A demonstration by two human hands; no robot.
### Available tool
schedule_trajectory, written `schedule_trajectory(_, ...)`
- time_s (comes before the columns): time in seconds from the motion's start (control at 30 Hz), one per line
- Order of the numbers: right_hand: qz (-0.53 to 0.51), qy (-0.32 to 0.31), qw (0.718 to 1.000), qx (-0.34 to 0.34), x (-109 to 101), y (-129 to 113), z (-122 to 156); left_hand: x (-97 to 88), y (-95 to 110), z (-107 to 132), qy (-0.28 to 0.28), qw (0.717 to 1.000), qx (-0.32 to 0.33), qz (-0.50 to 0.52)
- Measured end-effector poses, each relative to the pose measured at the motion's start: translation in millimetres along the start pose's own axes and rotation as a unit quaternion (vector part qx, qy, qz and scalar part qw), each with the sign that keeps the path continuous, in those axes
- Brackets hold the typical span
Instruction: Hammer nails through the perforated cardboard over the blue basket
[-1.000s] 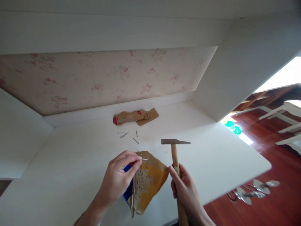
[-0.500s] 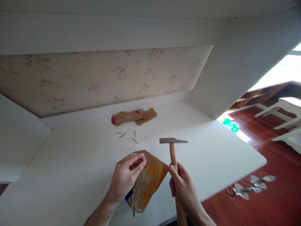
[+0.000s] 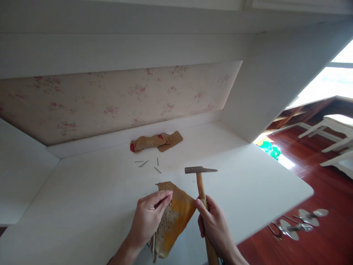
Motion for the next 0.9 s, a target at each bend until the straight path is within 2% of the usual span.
schedule_trajectory(0.57, -0.004, -0.028, 1.000, -0.001, 8.0, -5.7, 4.9, 2.5, 3.8, -0.8, -0.014, 1.000, 0.025, -0.012)
schedule_trajectory(0.73, 0.001, -0.026, 1.000, -0.005, 10.1, -7.7, 4.2, 7.0, -2.1, 0.5, -0.031, 0.999, -0.001, -0.011)
schedule_trajectory(0.9, 0.005, -0.025, 1.000, -0.009, 9.7, -7.9, 3.4, 7.5, -7.1, 3.2, -0.029, 0.999, 0.012, -0.029)
Point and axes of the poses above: each hand's wrist, its own z-axis away from the middle knuckle, its own x-axis out of the palm, y = z × x, the point moved 4 cm from there along -z, towards the middle knuckle, and after that the axes turned 7 degrees about x, right-handed, at the moved point
